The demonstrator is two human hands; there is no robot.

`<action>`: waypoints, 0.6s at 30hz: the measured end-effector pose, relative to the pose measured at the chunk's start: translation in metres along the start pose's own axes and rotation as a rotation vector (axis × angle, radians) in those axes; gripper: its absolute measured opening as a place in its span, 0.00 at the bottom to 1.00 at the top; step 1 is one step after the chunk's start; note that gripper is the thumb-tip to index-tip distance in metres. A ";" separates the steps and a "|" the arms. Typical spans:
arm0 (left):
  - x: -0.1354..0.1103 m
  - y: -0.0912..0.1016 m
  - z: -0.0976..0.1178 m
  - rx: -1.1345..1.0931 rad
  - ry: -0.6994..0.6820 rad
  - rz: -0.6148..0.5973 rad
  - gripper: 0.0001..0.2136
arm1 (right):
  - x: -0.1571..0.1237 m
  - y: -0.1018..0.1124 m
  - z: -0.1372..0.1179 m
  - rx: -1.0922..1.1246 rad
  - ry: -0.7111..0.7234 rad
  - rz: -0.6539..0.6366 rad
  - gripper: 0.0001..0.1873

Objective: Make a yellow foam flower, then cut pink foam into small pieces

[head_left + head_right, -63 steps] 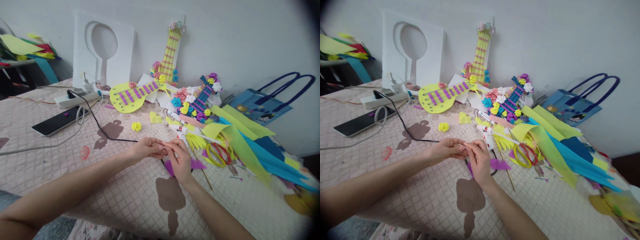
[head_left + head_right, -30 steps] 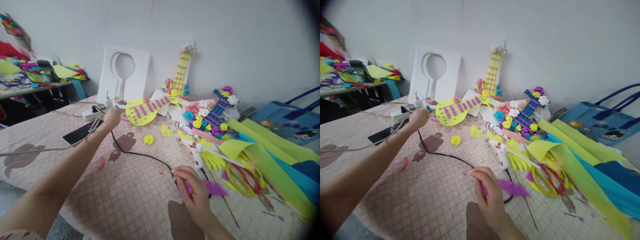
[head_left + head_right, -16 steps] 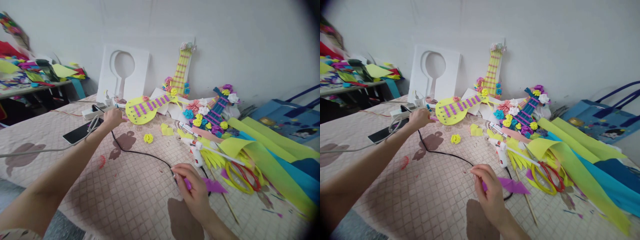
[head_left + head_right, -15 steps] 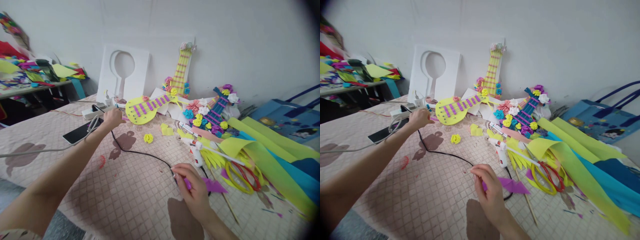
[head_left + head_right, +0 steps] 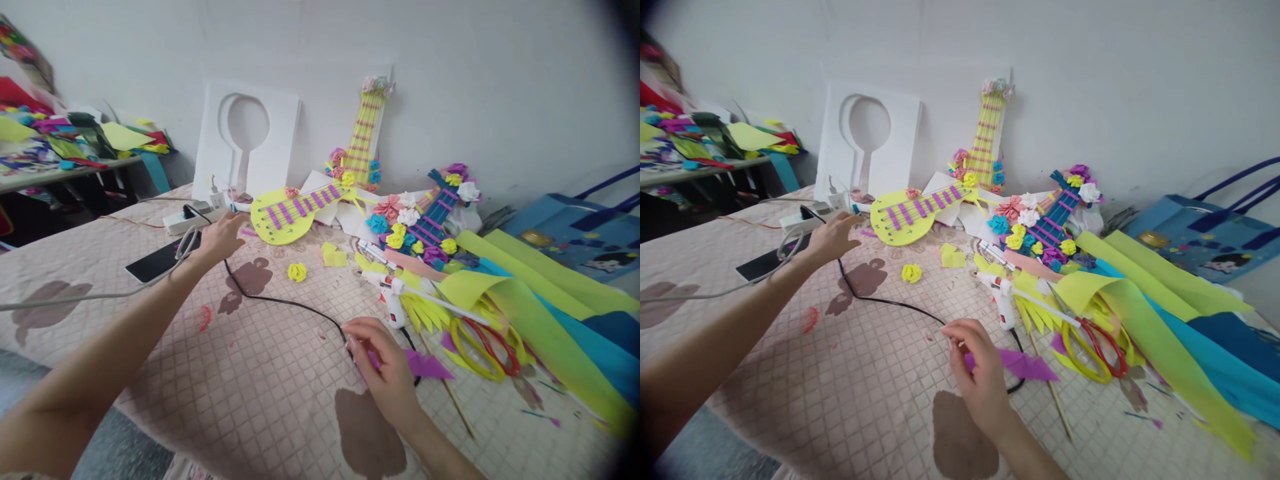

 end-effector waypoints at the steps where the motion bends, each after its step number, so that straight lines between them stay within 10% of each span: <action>1: -0.004 0.003 0.001 -0.006 -0.007 0.025 0.17 | 0.000 0.000 0.003 0.060 -0.064 0.005 0.11; 8: -0.056 0.022 0.050 -0.143 -0.253 0.311 0.12 | -0.003 -0.007 0.020 0.438 -0.424 0.026 0.11; 14: -0.137 0.012 0.139 -0.586 -0.586 -0.217 0.08 | -0.002 -0.008 0.018 0.475 -0.406 0.044 0.09; 18: -0.162 0.010 0.171 -0.532 -0.730 -0.319 0.10 | -0.001 -0.008 0.015 0.441 -0.391 0.026 0.09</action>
Point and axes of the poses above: each hand's wrist, its own x-axis towards the middle knuckle, its own y-axis out of the back of the hand, z = x × y, the point moved 5 cm from there along x, towards the middle knuckle, and after that the axes turned 9 degrees about y, right-handed, at the moved point
